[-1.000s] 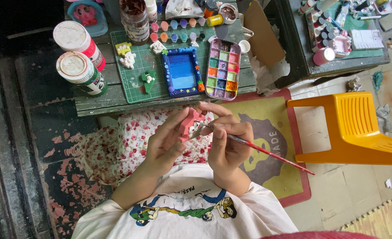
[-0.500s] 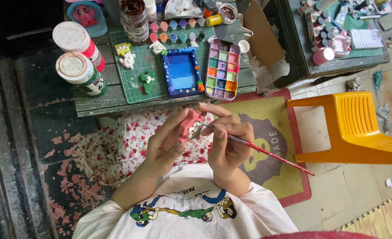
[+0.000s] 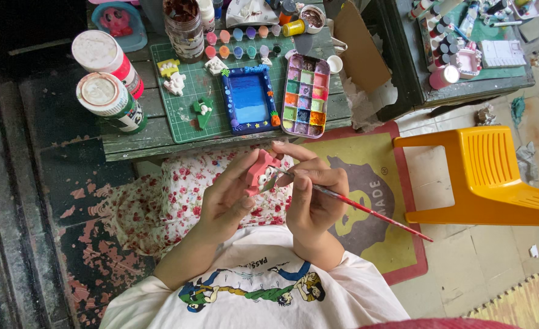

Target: The person sits at a workbench painting small clay figurines with a paintbrush. They hold each figurine in one hand, dip the brush into a watercolor palette, and apply paint to the figurine surfaces, working through a pink figurine, a green figurine, and a yellow figurine in turn.

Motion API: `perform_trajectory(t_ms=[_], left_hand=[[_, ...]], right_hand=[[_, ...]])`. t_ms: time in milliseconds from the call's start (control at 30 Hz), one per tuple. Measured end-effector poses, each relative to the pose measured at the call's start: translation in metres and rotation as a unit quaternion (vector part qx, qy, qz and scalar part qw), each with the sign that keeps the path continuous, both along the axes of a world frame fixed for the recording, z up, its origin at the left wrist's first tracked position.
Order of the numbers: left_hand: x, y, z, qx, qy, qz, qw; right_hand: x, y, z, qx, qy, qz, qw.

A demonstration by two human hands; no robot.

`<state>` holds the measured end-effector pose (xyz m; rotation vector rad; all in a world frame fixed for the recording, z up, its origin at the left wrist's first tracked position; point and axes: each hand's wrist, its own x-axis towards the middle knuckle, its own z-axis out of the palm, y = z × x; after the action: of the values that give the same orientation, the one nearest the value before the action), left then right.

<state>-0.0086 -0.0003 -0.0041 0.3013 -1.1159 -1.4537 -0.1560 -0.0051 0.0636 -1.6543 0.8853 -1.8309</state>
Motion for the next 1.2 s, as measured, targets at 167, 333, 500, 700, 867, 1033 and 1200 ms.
perform_trajectory(t_ms=[167,333,500,700,867,1033,1200], left_hand=[[0.0,0.001,0.0,-0.001,0.007,-0.006,1.0],[0.001,0.001,-0.001,0.004,0.0,-0.008,1.0],[0.001,-0.002,0.0,0.019,0.0,-0.005,1.0],[0.001,-0.014,0.004,0.078,0.13,-0.087,0.985],[0.003,-0.023,-0.008,0.13,0.129,-0.054,0.982],[0.012,-0.032,-0.034,0.144,0.143,-0.037,0.978],[0.027,-0.046,-0.055,0.148,0.119,-0.001,0.982]], right_hand=[[-0.001,0.001,0.003,0.017,-0.014,0.012,1.0],[0.001,0.001,0.004,0.008,-0.006,0.014,1.0],[-0.004,0.001,-0.004,0.022,-0.068,0.027,0.997],[-0.022,-0.011,-0.024,0.003,-0.3,0.086,0.95],[-0.038,-0.026,-0.04,0.057,-0.293,0.053,0.953],[-0.033,-0.032,-0.063,0.088,-0.183,0.01,0.979],[-0.021,-0.039,-0.082,0.157,-0.083,0.017,0.984]])
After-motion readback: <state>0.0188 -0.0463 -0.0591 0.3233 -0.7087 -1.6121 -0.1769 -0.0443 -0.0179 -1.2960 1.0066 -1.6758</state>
